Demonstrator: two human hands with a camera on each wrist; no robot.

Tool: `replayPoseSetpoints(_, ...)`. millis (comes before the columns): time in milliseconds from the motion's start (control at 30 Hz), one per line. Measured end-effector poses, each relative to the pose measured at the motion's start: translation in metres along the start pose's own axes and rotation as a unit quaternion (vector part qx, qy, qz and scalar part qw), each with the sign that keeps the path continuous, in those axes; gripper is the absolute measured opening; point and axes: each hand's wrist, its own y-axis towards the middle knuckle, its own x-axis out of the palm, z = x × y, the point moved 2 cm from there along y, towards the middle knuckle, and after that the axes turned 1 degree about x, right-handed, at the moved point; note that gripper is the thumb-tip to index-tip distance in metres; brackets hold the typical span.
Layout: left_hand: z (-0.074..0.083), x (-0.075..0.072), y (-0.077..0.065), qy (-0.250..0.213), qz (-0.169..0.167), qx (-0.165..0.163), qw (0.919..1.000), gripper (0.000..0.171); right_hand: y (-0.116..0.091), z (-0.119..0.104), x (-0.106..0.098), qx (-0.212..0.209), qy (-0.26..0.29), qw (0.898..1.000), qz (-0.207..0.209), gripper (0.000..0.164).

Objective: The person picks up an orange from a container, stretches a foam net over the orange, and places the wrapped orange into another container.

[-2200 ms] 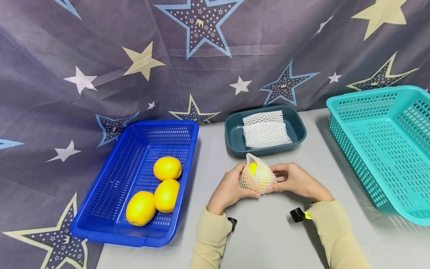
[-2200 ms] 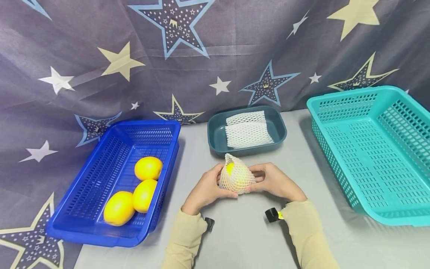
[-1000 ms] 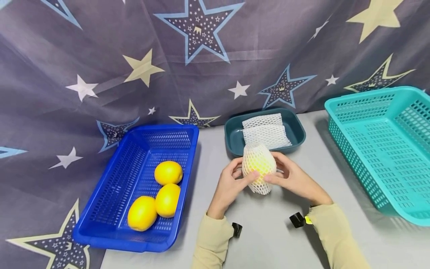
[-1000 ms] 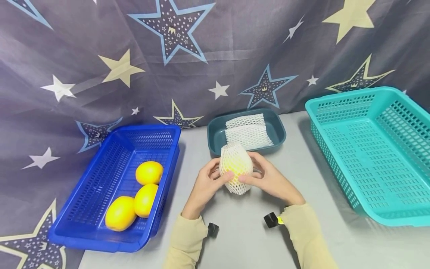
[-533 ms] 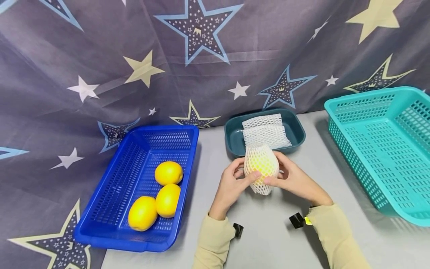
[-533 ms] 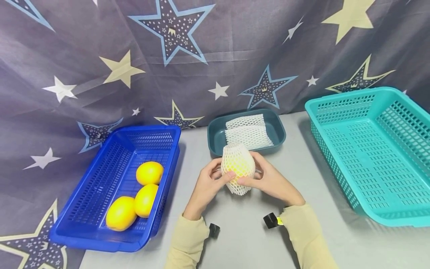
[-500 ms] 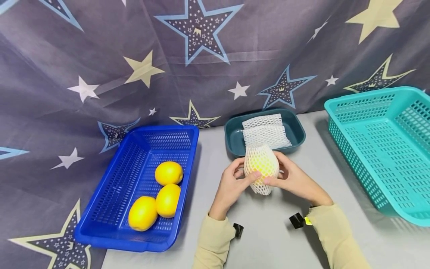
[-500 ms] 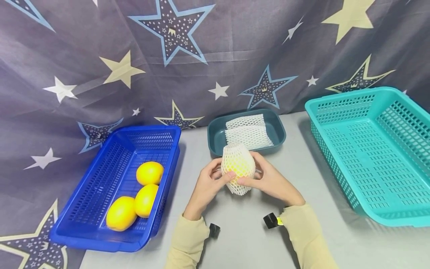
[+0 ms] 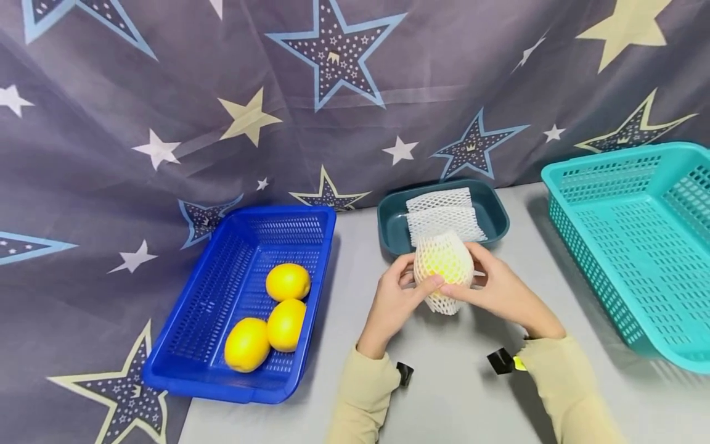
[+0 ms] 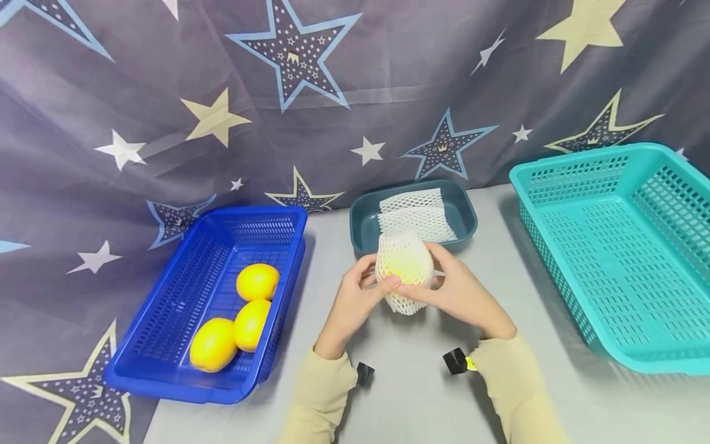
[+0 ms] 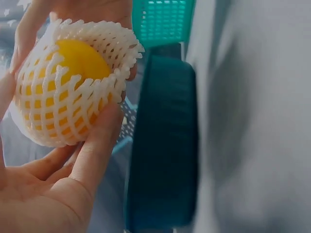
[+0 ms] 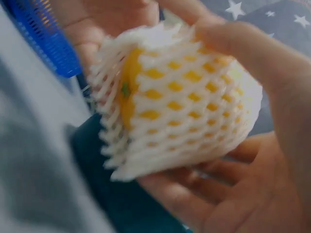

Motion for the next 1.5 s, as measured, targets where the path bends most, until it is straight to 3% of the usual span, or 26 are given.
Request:
replayPoseSetpoints(100, 0.002, 0.010, 0.006, -0.020, 0.001, 0.003, 0.9998, 0.044, 0.000, -0.009, -0.012, 0.014, -0.033, 0.999, 0.015, 0.066)
replayPoseSetpoints(300, 0.009, 0.032, 0.012, -0.079, 0.008, 0.022, 0.9966, 0.043, -0.007, -0.027, -0.036, 0.040, -0.040, 0.998, 0.023, 0.062)
replayPoseSetpoints(500, 0.011, 0.053, 0.016, -0.115, -0.019, 0.030, 0.9927, 0.046, -0.019, -0.033, -0.058, 0.063, -0.076, 0.995, 0.034, 0.060)
replayPoseSetpoints(767, 0.007, 0.070, 0.012, -0.156, -0.025, 0.034, 0.9868, 0.049, -0.032, -0.039, -0.070, 0.065, -0.112, 0.990, 0.053, 0.063)
replayPoseSetpoints(933, 0.005, 0.079, 0.012, -0.172, -0.042, 0.020, 0.9839, 0.046, -0.038, -0.041, -0.079, 0.064, -0.153, 0.984, 0.062, 0.063)
replayPoseSetpoints(1100, -0.002, 0.098, 0.015, -0.191, -0.062, 0.013, 0.9795, 0.044, -0.045, -0.043, -0.100, 0.074, -0.210, 0.971, 0.085, 0.067)
replayPoseSetpoints(1267, -0.021, 0.129, 0.020, -0.197, -0.087, 0.005, 0.9765, 0.053, -0.054, -0.040, -0.131, 0.082, -0.238, 0.958, 0.138, 0.066)
replayPoseSetpoints(1500, -0.034, 0.172, 0.017, -0.147, -0.141, -0.050, 0.9778, 0.060, -0.062, -0.030, -0.169, 0.055, -0.271, 0.933, 0.232, 0.067)
